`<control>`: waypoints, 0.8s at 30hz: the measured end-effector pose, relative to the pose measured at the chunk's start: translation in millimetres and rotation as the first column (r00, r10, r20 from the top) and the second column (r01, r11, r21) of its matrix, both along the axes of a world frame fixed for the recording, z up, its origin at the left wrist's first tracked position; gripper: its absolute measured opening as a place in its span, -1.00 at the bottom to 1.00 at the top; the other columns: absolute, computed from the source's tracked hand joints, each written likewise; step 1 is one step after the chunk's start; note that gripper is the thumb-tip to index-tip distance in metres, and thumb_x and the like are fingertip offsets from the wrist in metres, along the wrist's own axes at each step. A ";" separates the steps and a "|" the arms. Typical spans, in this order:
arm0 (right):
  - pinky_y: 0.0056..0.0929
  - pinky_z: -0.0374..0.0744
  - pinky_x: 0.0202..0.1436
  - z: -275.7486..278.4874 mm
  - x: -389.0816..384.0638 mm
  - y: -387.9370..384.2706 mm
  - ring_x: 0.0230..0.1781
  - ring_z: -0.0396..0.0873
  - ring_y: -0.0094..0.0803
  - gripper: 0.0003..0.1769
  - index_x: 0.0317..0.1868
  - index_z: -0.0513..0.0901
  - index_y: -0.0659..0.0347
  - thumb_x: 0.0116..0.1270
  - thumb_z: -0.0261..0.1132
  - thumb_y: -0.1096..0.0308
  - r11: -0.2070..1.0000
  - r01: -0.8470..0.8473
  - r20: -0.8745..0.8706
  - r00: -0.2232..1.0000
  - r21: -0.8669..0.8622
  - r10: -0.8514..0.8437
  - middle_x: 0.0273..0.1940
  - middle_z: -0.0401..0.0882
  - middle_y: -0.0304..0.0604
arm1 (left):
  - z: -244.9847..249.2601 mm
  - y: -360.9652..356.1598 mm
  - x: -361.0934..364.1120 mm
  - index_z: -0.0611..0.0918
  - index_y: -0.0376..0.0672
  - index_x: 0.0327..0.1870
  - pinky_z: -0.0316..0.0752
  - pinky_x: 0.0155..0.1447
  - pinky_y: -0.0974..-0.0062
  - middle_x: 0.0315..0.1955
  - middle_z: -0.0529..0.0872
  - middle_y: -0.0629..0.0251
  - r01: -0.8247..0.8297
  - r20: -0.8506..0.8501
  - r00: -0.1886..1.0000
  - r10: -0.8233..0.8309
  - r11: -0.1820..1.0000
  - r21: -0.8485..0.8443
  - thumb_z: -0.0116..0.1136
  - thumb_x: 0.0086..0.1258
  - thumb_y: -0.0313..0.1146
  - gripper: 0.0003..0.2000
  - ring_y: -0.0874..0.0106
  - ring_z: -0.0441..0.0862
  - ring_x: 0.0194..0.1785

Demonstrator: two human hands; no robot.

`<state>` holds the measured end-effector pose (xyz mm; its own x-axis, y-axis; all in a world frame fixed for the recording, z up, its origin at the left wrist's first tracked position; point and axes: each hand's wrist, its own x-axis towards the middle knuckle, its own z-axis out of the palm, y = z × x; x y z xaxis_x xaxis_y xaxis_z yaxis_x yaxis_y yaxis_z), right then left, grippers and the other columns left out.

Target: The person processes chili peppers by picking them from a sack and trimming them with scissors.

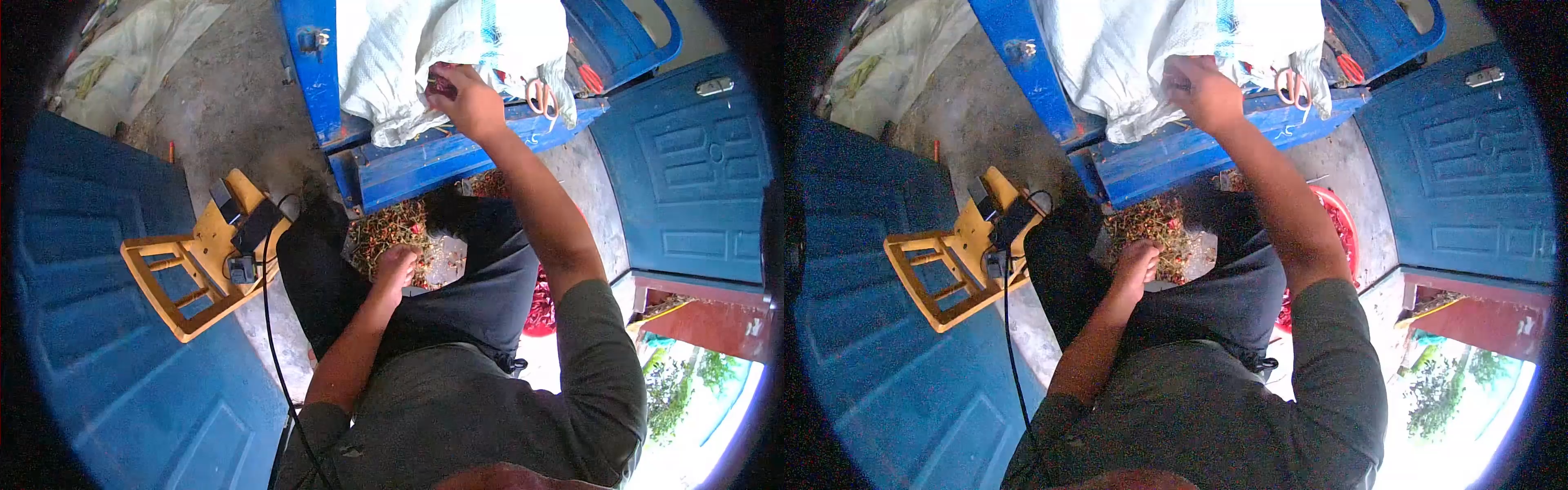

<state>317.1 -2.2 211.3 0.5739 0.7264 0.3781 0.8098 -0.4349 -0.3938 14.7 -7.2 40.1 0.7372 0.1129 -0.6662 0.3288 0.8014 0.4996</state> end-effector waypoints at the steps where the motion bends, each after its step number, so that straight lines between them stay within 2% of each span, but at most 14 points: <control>1: -0.25 0.62 0.09 1.6 -3.0 2.2 0.03 0.68 -0.09 -0.52 0.17 0.66 0.05 0.23 0.43 0.20 0.998 0.036 0.018 0.999 -0.058 -0.035 0.13 0.62 -0.05 | -0.3 -0.7 -1.7 0.65 -0.14 -0.22 0.04 -0.62 0.70 -0.63 0.35 0.65 -0.002 0.000 1.000 0.002 1.000 -0.002 0.11 0.33 -0.44 -0.91 0.75 0.18 -0.67; 5: -0.18 0.62 0.08 -10.5 2.0 1.3 0.03 0.67 -0.01 -0.52 0.19 0.62 0.09 0.26 0.38 0.19 0.987 0.122 0.052 0.992 -0.104 -0.117 0.13 0.61 0.00 | 2.1 1.3 -4.4 0.65 -0.13 -0.22 0.04 -0.62 0.70 -0.63 0.36 0.64 -0.020 0.013 1.000 0.020 1.000 -0.007 0.12 0.34 -0.43 -0.91 0.75 0.20 -0.67; 8: -0.12 0.62 0.05 -16.2 5.6 -7.0 0.03 0.66 0.03 -0.50 0.22 0.55 0.16 0.30 0.35 0.19 0.987 0.157 0.065 0.986 -0.035 -0.154 0.14 0.61 0.06 | 7.0 3.1 -5.1 0.65 -0.14 -0.22 0.04 -0.62 0.70 -0.63 0.36 0.63 -0.023 0.036 0.999 0.024 1.000 -0.017 0.12 0.34 -0.43 -0.91 0.74 0.20 -0.67; 11: -0.13 0.62 0.02 -11.2 0.2 -19.8 -0.04 0.68 0.02 -0.48 0.26 0.50 0.20 0.35 0.33 0.21 0.983 0.182 0.002 0.983 0.018 -0.182 0.14 0.61 0.09 | 3.2 0.5 -5.0 0.65 -0.15 -0.23 0.04 -0.62 0.70 -0.63 0.36 0.63 -0.012 0.047 0.999 0.013 1.000 -0.012 0.12 0.33 -0.43 -0.91 0.74 0.21 -0.66; 13: -0.20 0.62 0.00 -1.4 -5.2 -26.7 -0.16 0.69 -0.08 -0.54 0.26 0.51 0.21 0.40 0.30 0.26 0.974 0.121 -0.093 0.990 0.193 -0.104 0.09 0.63 0.13 | 1.8 -0.9 -5.7 0.65 -0.15 -0.23 0.04 -0.62 0.70 -0.63 0.36 0.62 -0.001 0.053 0.999 0.001 1.000 0.001 0.12 0.33 -0.43 -0.92 0.74 0.21 -0.66; 14: -0.35 0.62 -0.10 2.0 -3.5 -32.4 -0.27 0.65 -0.30 -0.58 0.22 0.53 0.24 0.41 0.32 0.30 0.960 -0.034 0.183 0.983 0.279 -0.019 -0.01 0.67 0.04 | 1.3 -0.7 -5.6 0.65 -0.16 -0.24 0.04 -0.62 0.70 -0.63 0.36 0.62 0.000 0.052 0.999 0.000 1.000 0.009 0.11 0.34 -0.43 -0.91 0.74 0.21 -0.66; 15: -0.35 0.62 -0.10 2.0 -4.6 -41.6 -0.27 0.65 -0.30 -0.58 0.22 0.53 0.24 0.41 0.32 0.30 0.959 -0.033 0.185 0.983 0.283 -0.021 -0.01 0.67 0.04 | 1.3 -0.7 -6.0 0.65 -0.16 -0.24 0.04 -0.62 0.70 -0.63 0.36 0.62 0.000 0.051 0.999 -0.001 1.000 0.017 0.11 0.35 -0.43 -0.91 0.74 0.21 -0.66; 17: -0.52 0.60 -0.24 -1.2 -16.7 -66.7 -0.34 0.62 -0.47 -0.60 0.17 0.58 0.25 0.39 0.37 0.29 0.913 0.074 -0.214 0.977 0.400 0.014 -0.14 0.69 -0.11 | -5.8 -1.2 -6.6 0.65 -0.17 -0.23 0.04 -0.63 0.70 -0.62 0.36 0.62 -0.001 0.063 0.998 0.000 1.000 0.022 0.10 0.36 -0.43 -0.90 0.74 0.21 -0.66; 18: -0.54 0.60 -0.25 4.3 -30.6 -82.1 -0.33 0.61 -0.50 -0.60 0.14 0.59 0.22 0.36 0.41 0.30 0.920 0.179 -0.462 0.887 0.349 0.002 -0.18 0.68 -0.18 | -7.9 -1.6 -7.0 0.65 -0.18 -0.23 0.05 -0.63 0.69 -0.62 0.37 0.62 -0.002 0.071 0.997 0.001 1.000 0.024 0.09 0.37 -0.42 -0.89 0.74 0.21 -0.66; 19: -0.55 0.59 -0.27 9.4 -49.5 -97.5 -0.32 0.61 -0.53 -0.60 0.12 0.60 0.19 0.32 0.46 0.32 0.925 0.266 -0.679 0.734 0.272 -0.012 -0.22 0.66 -0.24 | -7.5 -1.3 -6.8 0.65 -0.18 -0.23 0.05 -0.63 0.69 -0.62 0.37 0.62 -0.005 0.072 0.997 0.003 1.000 0.027 0.09 0.37 -0.42 -0.89 0.74 0.21 -0.66; 21: -0.63 0.54 -0.41 -7.0 -83.0 -124.9 -0.43 0.58 -0.59 -0.58 0.13 0.61 0.17 0.29 0.48 0.30 0.955 0.265 -0.852 0.522 0.135 -0.024 -0.29 0.66 -0.32 | -5.5 -1.2 -5.0 0.65 -0.19 -0.22 0.06 -0.62 0.69 -0.62 0.37 0.61 0.017 0.059 0.998 -0.020 0.998 0.054 0.06 0.39 -0.42 -0.88 0.73 0.22 -0.66; 23: -0.56 0.60 -0.37 -38.2 -122.4 -148.0 -0.40 0.60 -0.56 -0.54 0.18 0.61 0.23 0.32 0.45 0.29 0.974 0.199 -0.948 0.314 0.108 0.041 -0.26 0.69 -0.23 | 0.8 -3.3 -3.5 0.65 -0.19 -0.22 0.07 -0.62 0.68 -0.62 0.38 0.59 0.032 0.034 0.999 -0.034 0.997 0.075 0.05 0.40 -0.42 -0.87 0.72 0.22 -0.66; 24: -0.54 0.63 -0.32 -54.7 -139.4 -156.6 -0.37 0.62 -0.54 -0.54 0.18 0.62 0.25 0.31 0.45 0.28 0.993 0.110 -0.972 0.235 0.047 0.020 -0.23 0.70 -0.22 | 3.5 -3.9 -1.5 0.65 -0.20 -0.22 0.09 -0.62 0.67 -0.62 0.39 0.58 0.044 0.009 0.999 -0.045 0.995 0.093 0.03 0.42 -0.42 -0.87 0.71 0.21 -0.67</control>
